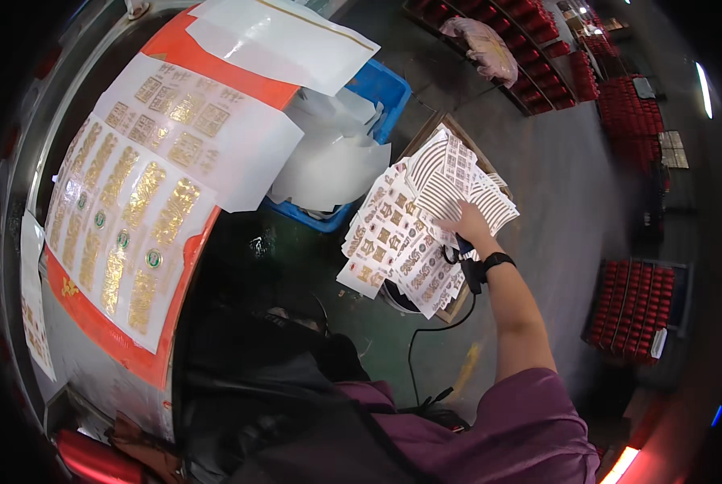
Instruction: Applying decorative labels and seals to red liquor bottles on a production line.
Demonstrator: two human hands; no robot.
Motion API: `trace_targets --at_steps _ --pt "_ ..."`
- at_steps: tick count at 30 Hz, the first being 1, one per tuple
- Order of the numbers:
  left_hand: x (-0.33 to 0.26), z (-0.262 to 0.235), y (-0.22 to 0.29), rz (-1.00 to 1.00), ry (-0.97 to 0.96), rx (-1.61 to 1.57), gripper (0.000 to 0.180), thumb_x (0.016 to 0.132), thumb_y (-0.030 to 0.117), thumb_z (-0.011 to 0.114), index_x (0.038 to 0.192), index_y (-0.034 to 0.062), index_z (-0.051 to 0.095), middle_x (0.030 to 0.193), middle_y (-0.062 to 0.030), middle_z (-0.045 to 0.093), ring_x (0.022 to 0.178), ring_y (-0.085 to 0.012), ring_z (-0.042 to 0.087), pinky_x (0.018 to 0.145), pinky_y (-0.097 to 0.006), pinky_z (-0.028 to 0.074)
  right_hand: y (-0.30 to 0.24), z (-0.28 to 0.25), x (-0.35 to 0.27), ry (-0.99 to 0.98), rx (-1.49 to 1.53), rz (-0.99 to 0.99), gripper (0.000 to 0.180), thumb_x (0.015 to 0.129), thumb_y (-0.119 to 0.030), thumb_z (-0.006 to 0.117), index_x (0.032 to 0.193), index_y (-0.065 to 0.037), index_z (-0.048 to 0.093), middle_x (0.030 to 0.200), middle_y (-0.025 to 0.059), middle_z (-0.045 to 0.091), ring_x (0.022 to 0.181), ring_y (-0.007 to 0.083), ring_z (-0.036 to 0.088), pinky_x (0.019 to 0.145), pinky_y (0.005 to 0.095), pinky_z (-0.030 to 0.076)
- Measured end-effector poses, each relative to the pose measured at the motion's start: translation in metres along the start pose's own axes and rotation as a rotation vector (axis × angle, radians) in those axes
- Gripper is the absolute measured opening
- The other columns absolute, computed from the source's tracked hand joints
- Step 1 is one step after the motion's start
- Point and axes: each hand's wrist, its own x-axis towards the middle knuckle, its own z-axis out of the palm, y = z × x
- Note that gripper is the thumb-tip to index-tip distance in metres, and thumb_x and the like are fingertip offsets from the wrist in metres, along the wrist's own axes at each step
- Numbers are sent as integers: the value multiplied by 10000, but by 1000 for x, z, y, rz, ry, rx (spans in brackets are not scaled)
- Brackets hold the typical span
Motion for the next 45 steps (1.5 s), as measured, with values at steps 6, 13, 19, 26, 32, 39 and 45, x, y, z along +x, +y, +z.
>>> trace_targets --at_steps 6,13,19,26,32,39,45 --pt "1 -1 -2 60 24 68 968 799 208 860 1518 -54 269 1404 -292 489 1233 -401 550 1031 -533 470 -38 -1 7 174 106 -52 1057 646 -506 863 1485 -57 403 1338 306 525 1196 418 586 971 449 507" --pt "-11 -21 -68 10 78 133 799 915 215 731 1521 -51 285 1495 -256 409 1336 -355 468 1094 -467 393 -53 15 27 -6 2 -200 947 751 -459 802 1513 -117 356 1254 260 608 1119 403 630 932 455 516" --pt "-16 -13 -99 -84 80 10 710 971 156 665 1529 -53 280 1526 -235 394 1356 -310 453 1107 -396 378 -37 2 26 -44 -58 -243 797 835 -435 732 1481 -96 412 1245 251 633 1127 395 630 968 440 490" --pt "-22 -18 -106 -23 100 124 704 976 186 662 1532 -40 295 1536 -223 393 1369 -308 446 1119 -402 362 -42 -13 23 -121 -2 -264 696 885 -458 656 1462 -112 478 1268 219 643 1173 379 612 999 427 472" --pt "-21 -17 -105 -36 89 160 724 964 209 678 1532 -34 300 1547 -237 376 1385 -322 436 1133 -411 351 -42 -9 28 7 -113 -255 416 968 -300 515 1319 -82 561 1001 278 695 957 434 674 871 504 519" --pt "-17 -12 -86 52 40 122 722 1031 381 499 1573 2 208 1619 -234 223 1488 -362 256 1205 -447 230 -63 -104 -29 767 81 -103 271 1004 -219 481 1105 -11 621 798 271 677 754 436 675 690 529 518" --pt "1 2 -39 75 160 -109 732 1043 473 395 1579 15 200 1610 -236 246 1483 -369 270 1202 -473 233 -153 -224 -130 786 1085 -435 267 1075 -229 454 1065 11 570 629 65 631 512 122 603 483 246 453"
